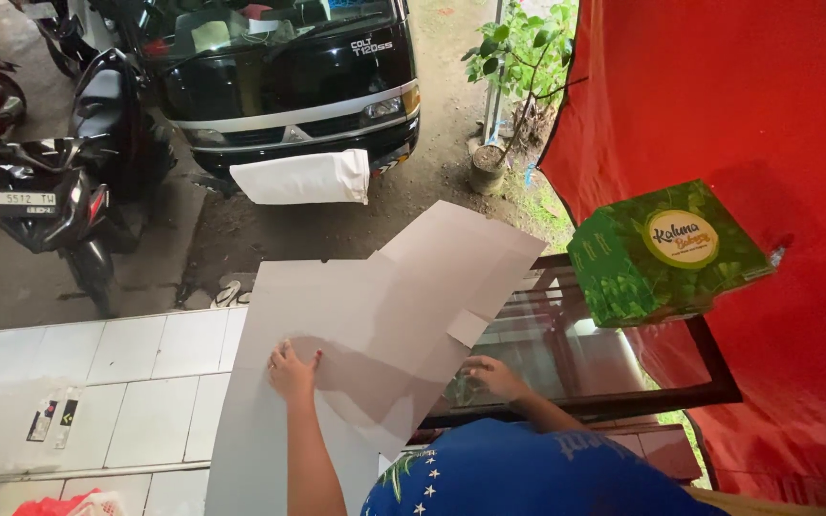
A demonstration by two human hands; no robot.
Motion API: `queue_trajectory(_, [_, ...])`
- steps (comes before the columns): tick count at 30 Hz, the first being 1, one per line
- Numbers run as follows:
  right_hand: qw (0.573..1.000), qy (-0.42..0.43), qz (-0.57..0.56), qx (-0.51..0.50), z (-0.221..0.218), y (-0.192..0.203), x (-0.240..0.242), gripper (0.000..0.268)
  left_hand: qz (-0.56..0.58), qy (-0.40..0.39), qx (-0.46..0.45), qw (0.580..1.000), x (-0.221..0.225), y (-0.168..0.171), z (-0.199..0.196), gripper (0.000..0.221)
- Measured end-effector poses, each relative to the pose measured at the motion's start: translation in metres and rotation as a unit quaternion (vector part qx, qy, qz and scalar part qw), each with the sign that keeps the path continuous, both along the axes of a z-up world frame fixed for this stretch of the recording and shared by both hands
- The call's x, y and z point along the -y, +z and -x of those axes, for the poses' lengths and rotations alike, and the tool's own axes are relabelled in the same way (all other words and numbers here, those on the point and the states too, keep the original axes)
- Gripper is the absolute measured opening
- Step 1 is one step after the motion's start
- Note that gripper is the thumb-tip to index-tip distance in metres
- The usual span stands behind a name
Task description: Assembling and folding cardboard cake boxes on a glass-topped counter.
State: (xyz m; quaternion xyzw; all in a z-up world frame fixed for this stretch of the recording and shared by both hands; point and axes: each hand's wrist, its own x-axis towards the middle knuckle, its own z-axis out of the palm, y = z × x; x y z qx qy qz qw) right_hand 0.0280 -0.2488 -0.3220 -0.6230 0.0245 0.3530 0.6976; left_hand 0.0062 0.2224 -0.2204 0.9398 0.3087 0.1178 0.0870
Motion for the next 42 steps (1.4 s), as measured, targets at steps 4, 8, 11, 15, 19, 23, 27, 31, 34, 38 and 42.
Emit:
queue_trajectory(4, [1.0,-0.008,-0.014,0.005,0.003,-0.002,-0.001,0.043,-0.025,-0.028,-0.032,0.999,0.0,-0.003,0.002,0.083])
queue_trajectory(8, [0.978,0.034,0.127,0.164,0.017,0.053,-0.005,0.045,-0.044,-0.021,-0.036,0.998,0.024,0.018,0.012,0.076])
queue_trajectory(11, [0.931,0.056,0.219,0.287,0.027,0.102,-0.01,0.047,-0.029,0.002,-0.08,0.996,0.051,0.023,0.017,0.079])
queue_trajectory(15, [0.869,0.113,0.318,0.361,0.037,0.148,-0.013,0.055,-0.036,0.02,-0.091,0.995,0.113,0.045,0.037,0.073])
queue_trajectory(19, [0.872,0.173,0.327,0.321,0.039,0.128,-0.01,0.062,-0.022,0.014,-0.089,0.996,0.166,0.037,0.051,0.07])
queue_trajectory(23, [0.75,0.275,0.459,0.389,0.038,0.147,-0.004,0.079,0.006,-0.065,-0.139,0.988,0.21,0.041,0.069,0.071])
queue_trajectory(27, [0.713,0.245,0.462,0.467,0.032,0.112,0.015,0.088,-0.065,-0.2,-0.059,0.976,0.223,0.009,0.08,0.089])
queue_trajectory(31, [0.712,0.216,0.455,0.49,0.03,0.096,0.019,0.089,0.061,-0.364,-0.118,0.922,0.21,0.006,0.055,0.094])
queue_trajectory(34, [0.745,0.199,0.436,0.464,0.036,0.117,0.015,0.087,0.047,-0.488,-0.081,0.868,0.193,-0.016,0.039,0.094])
queue_trajectory(38, [0.748,0.148,0.411,0.5,0.036,0.115,0.016,0.078,-0.024,-0.559,0.005,0.829,0.183,-0.029,0.03,0.077])
queue_trajectory(42, [0.74,0.17,0.455,0.466,0.037,0.129,0.012,0.079,-0.072,-0.592,0.034,0.802,0.184,-0.01,0.029,0.071])
